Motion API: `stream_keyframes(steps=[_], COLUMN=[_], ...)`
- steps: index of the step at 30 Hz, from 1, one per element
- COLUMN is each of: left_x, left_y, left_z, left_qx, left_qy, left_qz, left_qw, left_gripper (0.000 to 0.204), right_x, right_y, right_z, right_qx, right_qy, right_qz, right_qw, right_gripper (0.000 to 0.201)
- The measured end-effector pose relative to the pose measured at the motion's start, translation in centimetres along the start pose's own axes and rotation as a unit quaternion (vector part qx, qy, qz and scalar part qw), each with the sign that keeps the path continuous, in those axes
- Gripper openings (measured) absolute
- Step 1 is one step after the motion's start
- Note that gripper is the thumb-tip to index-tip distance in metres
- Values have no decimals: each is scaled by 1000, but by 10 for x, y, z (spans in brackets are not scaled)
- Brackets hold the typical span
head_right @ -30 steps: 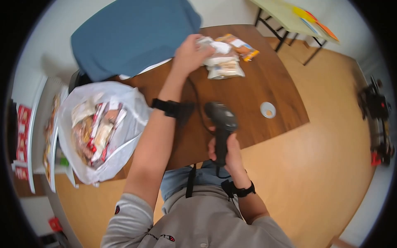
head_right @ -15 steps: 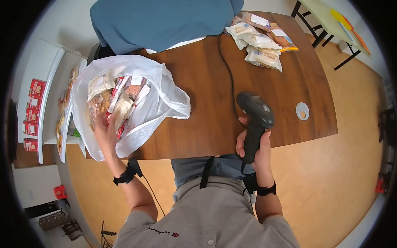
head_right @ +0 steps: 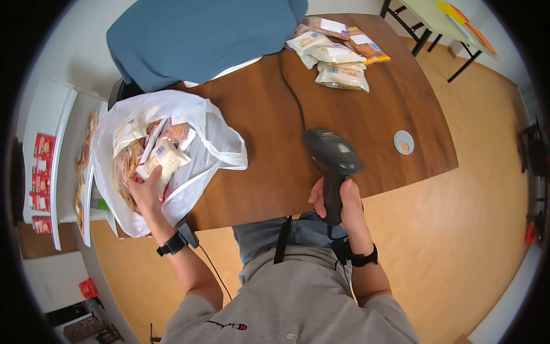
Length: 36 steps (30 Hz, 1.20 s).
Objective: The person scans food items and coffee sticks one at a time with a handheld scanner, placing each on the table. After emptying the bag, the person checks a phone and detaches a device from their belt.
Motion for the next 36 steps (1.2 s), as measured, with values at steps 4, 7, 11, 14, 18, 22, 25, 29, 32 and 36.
stream_keyframes(steps=[4,7,11,14,18,22,25,29,32,36], left_x=[9,7,19,-22,-67,-92,-117,-122,-116,-133], left_y=[11,24,39,37,-8,-112,-161,-186,-193,-200], left_z=[-10,-22,-19,-30,-39,-80,-105,-123,-134,-115], left_qx=[128,158,169,69,33,134,156,223,228,195], left_qy=[28,81,20,17,-11,-6,-32,-27,-47,23], left_qz=[-132,-216,-275,-314,-334,-404,-450,-446,-425,-443], left_qw=[983,960,946,947,942,905,879,866,875,875], left_gripper=[45,27,14,22,25,20,23,25,24,21], right_x=[1,5,5,5,11,21,24,26,27,20], right_y=[-2,-5,-9,-13,-31,-60,-63,-57,-54,-35], right_z=[0,1,1,0,2,6,7,9,8,5], right_qx=[5,4,20,24,51,106,104,77,76,74], right_qy=[-29,-44,-58,-60,-39,3,39,17,18,48], right_qz=[-13,-18,-21,-32,-32,-34,-65,-110,-88,-30], right_qw=[999,999,998,997,997,994,992,991,993,996], right_gripper=[74,71,67,66,64,41,25,57,65,53])
Point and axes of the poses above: each hand's wrist, its own z-axis towards the middle knuckle, its own y-axis out of the back of the hand, x = y × z, the point moved 3 cm from there along z, towards the middle knuckle, and after that the axes turned 11 degrees about z, right-handed, at the moved point
